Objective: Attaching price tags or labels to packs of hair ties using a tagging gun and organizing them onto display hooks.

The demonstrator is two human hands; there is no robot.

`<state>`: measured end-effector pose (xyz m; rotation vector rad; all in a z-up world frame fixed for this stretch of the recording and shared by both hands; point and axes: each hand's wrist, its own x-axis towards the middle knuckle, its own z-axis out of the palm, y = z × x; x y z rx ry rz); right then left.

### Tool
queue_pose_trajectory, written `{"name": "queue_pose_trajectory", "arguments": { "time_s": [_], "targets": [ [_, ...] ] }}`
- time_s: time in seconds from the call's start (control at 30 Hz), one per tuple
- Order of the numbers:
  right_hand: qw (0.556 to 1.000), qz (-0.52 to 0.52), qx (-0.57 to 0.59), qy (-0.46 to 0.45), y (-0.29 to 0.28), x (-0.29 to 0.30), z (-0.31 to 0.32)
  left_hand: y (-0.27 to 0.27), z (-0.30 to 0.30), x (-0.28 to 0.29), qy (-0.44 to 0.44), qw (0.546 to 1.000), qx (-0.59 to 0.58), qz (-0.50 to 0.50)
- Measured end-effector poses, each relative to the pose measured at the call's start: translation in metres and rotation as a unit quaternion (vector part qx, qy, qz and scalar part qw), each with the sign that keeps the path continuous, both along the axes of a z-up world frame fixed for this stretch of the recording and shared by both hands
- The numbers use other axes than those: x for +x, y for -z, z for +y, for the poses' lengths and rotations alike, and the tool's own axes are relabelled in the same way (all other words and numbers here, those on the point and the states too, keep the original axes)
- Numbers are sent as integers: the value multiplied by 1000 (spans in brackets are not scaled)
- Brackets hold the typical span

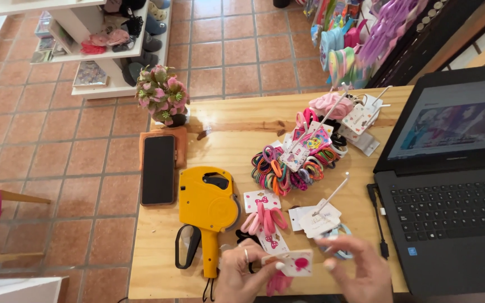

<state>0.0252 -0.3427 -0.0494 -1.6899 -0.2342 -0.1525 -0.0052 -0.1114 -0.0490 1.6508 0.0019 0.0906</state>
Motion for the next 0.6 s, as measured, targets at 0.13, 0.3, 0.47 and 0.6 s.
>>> {"name": "queue_pose_trajectory", "arguments": {
  "time_s": [0.13,0.3,0.47,0.6],
  "targets": [
    [981,52,-169,80,1,33,-22,21,15,9,-54,976,193,82],
    [905,84,-418,3,43,56,-36,33,15,21,-56,910,364,192],
    [816,79,-572,30,54,54,-16,14,9,24,-134,871,472,29],
    [802,33,-592,80,61,49,-10,2,8,24,-143,864,483,-19]
  ]
}}
